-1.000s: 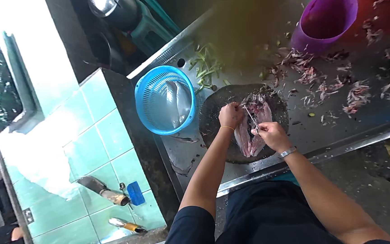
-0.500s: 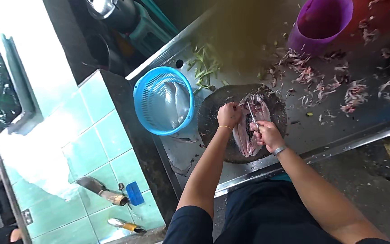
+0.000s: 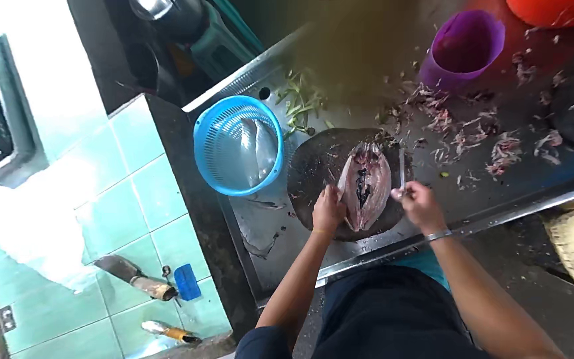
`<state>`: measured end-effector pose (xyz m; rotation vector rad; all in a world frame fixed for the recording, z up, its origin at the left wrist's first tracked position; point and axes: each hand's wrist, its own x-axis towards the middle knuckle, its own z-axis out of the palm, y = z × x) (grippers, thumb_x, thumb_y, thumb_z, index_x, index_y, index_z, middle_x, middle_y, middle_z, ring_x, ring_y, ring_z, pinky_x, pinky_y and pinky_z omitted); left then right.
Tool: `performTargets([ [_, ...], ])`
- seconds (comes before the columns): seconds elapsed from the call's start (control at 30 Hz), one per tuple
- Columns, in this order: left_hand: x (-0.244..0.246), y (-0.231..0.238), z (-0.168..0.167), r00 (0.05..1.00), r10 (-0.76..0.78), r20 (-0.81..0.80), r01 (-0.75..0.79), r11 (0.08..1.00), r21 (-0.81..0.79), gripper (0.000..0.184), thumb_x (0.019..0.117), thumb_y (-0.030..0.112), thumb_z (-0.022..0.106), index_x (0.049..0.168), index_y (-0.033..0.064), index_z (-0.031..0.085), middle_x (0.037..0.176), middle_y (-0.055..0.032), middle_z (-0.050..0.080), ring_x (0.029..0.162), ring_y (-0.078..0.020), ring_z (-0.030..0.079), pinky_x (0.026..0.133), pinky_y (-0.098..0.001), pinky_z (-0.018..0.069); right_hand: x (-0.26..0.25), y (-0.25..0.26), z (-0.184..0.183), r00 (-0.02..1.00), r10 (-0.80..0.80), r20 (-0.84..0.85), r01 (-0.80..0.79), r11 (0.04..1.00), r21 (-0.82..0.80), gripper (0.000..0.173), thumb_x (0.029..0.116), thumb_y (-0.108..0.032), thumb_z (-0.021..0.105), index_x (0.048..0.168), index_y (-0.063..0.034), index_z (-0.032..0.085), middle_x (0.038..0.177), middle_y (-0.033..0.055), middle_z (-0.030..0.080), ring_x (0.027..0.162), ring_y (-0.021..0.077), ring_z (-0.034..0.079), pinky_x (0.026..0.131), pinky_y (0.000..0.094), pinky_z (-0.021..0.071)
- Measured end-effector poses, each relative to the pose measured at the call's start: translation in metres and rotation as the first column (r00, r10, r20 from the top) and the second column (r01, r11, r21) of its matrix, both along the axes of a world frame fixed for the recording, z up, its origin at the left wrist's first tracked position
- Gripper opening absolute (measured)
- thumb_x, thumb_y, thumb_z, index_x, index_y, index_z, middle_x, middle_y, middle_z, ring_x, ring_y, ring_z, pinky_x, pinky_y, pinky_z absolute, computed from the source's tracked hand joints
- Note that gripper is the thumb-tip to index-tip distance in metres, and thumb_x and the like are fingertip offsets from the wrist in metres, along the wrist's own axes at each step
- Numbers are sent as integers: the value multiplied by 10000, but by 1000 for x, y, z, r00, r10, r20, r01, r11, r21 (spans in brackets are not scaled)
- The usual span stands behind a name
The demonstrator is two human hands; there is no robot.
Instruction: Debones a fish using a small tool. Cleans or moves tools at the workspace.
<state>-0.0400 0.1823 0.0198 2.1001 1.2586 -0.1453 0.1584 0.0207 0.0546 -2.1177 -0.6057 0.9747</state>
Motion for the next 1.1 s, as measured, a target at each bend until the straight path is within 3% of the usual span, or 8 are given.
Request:
performTargets([
  [0.17, -18, -54, 17, 997, 11, -81, -15, 998, -58, 563, 898, 358, 718, 1380, 109, 562, 1291, -121, 651, 1026, -275, 705, 872, -508, 597, -7, 67, 20, 922, 339, 187, -219, 855, -470, 417, 895, -470, 684, 1036, -78, 711, 965, 219, 724, 945, 439, 704, 719, 664, 525],
  [0.37, 68, 29, 17, 996, -67, 58, 59, 989, 134, 563, 987, 387, 638, 1474, 120, 546, 1466, -204, 552, 1361, -450, 497, 1030, -665, 462, 45, -11, 15, 789, 178, 588, -102, 982, -161, 412, 996, -382, 643, 1217, -35, 665, 980, 248, 701, 849, 469, 693, 678, 681, 525],
  [0.5, 124, 71, 14, 957, -249, -148, 261, 963, 64, 470, 969, 371, 623, 1366, 121, 623, 1384, -174, 630, 1377, -423, 496, 1074, -728, 359, 42, -67, -4, 919, 109, 379, 19, 947, -319, 525, 950, -365, 735, 1363, -65, 615, 1043, 264, 700, 949, 468, 680, 822, 687, 526],
  [0.6, 117, 71, 39, 903, -388, -185, 381, 922, -75, 372, 1033, 339, 530, 1250, 64, 653, 1206, -206, 699, 1183, -415, 648, 974, -719, 455, 22, -68, -5, 997, -5, 79, 20, 980, -197, 612, 929, -326, 784, 1418, -53, 537, 955, 218, 697, 821, 354, 677, 810, 573, 563],
  [0.7, 101, 48, 82, 906, -422, -38, 419, 905, -77, 319, 1040, 277, 520, 1180, 27, 659, 1083, -211, 704, 1032, -397, 693, 875, -652, 538, 35, -67, -49, 947, -241, -215, 218, 968, -126, 480, 1014, -320, 641, 1398, -88, 472, 864, 98, 610, 603, 174, 542, 571, 380, 512],
  [0.77, 90, 24, 119, 903, -420, 91, 426, 903, -53, 275, 1046, 246, 530, 1144, 28, 667, 1008, -179, 703, 960, -344, 697, 856, -592, 549, 48, -63, -45, 906, -368, -207, 353, 929, -107, 499, 1033, -457, 583, 1362, -90, 509, 856, 84, 594, 604, 185, 533, 556, 399, 504],
  [0.93, 56, -17, 157, 919, -79, 387, 120, 989, -84, 242, 1041, 190, 539, 1197, 55, 666, 993, -116, 724, 922, -234, 712, 856, -492, 574, 61, -80, -21, 928, -323, -187, 321, 946, -40, 454, 1027, -463, 610, 1332, -134, 540, 803, 46, 578, 560, 139, 499, 527, 342, 482],
  [1.1, 11, -21, 84, 856, 361, 371, -261, 920, -293, 302, 1052, 209, 532, 1293, 61, 637, 1060, -152, 731, 848, -252, 753, 759, -494, 646, 44, -85, 26, 861, -370, -350, 388, 921, -21, 365, 1070, -494, 493, 1282, -207, 568, 751, -39, 515, 527, 80, 457, 490, 266, 449],
])
